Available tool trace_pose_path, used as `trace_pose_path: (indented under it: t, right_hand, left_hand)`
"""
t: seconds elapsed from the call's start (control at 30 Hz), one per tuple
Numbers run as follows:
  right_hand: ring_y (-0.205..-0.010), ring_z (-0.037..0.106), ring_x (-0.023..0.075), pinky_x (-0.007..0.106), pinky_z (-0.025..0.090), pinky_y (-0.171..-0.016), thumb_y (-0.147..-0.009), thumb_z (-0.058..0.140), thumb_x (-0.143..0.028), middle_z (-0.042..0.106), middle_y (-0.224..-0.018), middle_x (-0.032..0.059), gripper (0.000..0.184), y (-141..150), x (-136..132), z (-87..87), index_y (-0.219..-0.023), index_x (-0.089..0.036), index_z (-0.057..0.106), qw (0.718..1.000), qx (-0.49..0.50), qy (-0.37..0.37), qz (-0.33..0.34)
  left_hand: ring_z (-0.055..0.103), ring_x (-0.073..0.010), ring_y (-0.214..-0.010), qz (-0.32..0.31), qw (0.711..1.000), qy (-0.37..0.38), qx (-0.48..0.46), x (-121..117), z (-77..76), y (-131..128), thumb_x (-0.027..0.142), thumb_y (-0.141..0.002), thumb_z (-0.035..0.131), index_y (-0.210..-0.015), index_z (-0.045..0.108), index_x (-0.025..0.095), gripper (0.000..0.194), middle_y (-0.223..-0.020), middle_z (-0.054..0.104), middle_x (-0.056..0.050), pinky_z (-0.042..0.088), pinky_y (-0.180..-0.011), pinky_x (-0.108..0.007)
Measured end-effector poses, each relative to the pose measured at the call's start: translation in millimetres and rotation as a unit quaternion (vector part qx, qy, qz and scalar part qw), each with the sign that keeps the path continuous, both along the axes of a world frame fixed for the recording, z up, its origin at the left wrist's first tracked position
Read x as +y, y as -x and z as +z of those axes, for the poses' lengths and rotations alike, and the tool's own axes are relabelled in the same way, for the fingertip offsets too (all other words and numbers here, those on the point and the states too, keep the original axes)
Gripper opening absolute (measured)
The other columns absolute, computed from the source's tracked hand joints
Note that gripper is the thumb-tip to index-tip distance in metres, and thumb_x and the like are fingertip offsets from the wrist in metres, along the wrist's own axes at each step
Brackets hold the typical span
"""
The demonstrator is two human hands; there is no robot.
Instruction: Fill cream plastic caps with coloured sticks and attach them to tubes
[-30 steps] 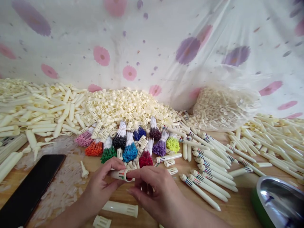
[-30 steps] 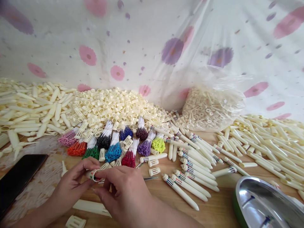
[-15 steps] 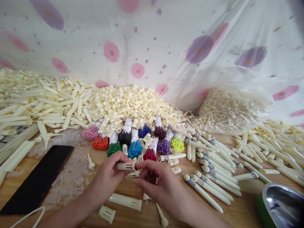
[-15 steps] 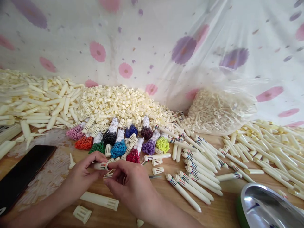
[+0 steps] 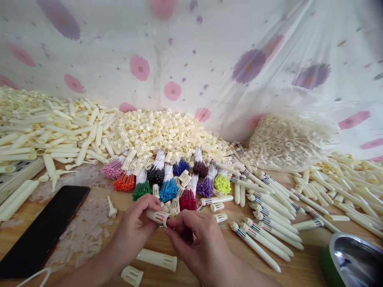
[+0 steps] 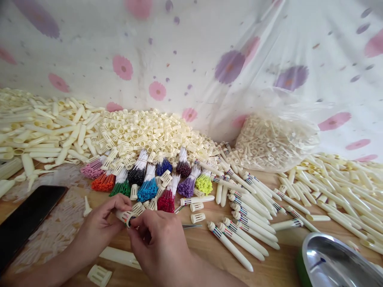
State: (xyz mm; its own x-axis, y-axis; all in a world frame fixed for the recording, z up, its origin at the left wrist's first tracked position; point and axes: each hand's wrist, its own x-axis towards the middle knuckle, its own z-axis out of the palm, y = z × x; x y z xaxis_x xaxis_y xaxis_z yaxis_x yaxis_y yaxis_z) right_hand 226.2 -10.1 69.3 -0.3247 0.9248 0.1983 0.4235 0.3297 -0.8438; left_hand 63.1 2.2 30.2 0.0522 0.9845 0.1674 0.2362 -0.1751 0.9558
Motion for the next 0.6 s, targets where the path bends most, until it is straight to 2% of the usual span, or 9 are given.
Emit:
trace_pose_path:
  t: [0.1, 0.17, 0.37, 0.5, 0.6]
  right_hand:
    - [-0.044, 0.049, 0.007, 0.015, 0.036, -0.041, -0.076, 0.055, -0.018, 0.057, -0.052, -0.002, 0.009, -0.4, -1.2, 1.2, -0.075, -0.015, 0.064, 0.998, 0.025, 0.049, 0.01]
    - [-0.042, 0.049, 0.0069, 0.014, 0.037, -0.04, -0.075, 0.054, -0.017, 0.059, -0.052, -0.0018, 0.012, -1.1, -2.8, 2.6, -0.08, -0.015, 0.065, 0.999, 0.027, 0.041, 0.017]
    - [-0.042, 0.052, 0.0076, 0.017, 0.04, -0.044, -0.073, 0.054, -0.008, 0.062, -0.054, -0.0002, 0.016, -3.0, -7.2, 6.2, -0.085, -0.012, 0.064, 0.987, -0.009, -0.156, 0.033]
    - [-0.046, 0.053, 0.0088, 0.019, 0.039, -0.045, -0.078, 0.051, -0.008, 0.062, -0.056, 0.0006, 0.012, -1.6, -7.0, 6.8, -0.08, -0.013, 0.062, 0.977, -0.049, -0.201, 0.055]
    - [-0.048, 0.052, 0.0105, 0.022, 0.037, -0.045, -0.083, 0.045, -0.008, 0.062, -0.057, 0.0016, 0.018, -1.7, -4.8, 6.9, -0.073, -0.014, 0.059, 0.964, -0.109, -0.233, 0.07]
  left_hand:
    - [0.057, -0.015, -0.067, -0.018, 0.999, 0.005, -0.032, 1.3, 2.3, 0.3, 0.009, -0.066, 0.059, -0.063, 0.053, 0.02, 0.013, -0.07, 0.058, 0.002, 0.045, -0.063, -0.023]
    - [0.057, -0.0146, -0.066, -0.026, 0.998, -0.007, -0.051, 1.2, 3.1, 1.5, 0.007, -0.066, 0.061, -0.064, 0.055, 0.02, 0.014, -0.071, 0.059, 0.001, 0.045, -0.062, -0.023]
    - [0.057, -0.0141, -0.07, -0.053, 0.994, -0.052, -0.082, 0.3, -1.1, 4.8, 0.003, -0.068, 0.065, -0.069, 0.058, 0.021, 0.02, -0.075, 0.059, 0.001, 0.044, -0.065, -0.022]
    - [0.057, -0.0133, -0.071, -0.061, 0.993, -0.046, -0.094, -0.4, -2.5, 2.9, 0.0, -0.067, 0.065, -0.071, 0.06, 0.022, 0.023, -0.075, 0.059, 0.003, 0.043, -0.066, -0.021]
    - [0.056, -0.0126, -0.069, -0.048, 0.992, -0.005, -0.114, -1.7, -0.3, -1.6, -0.001, -0.064, 0.066, -0.065, 0.057, 0.021, 0.023, -0.073, 0.058, 0.004, 0.042, -0.065, -0.021]
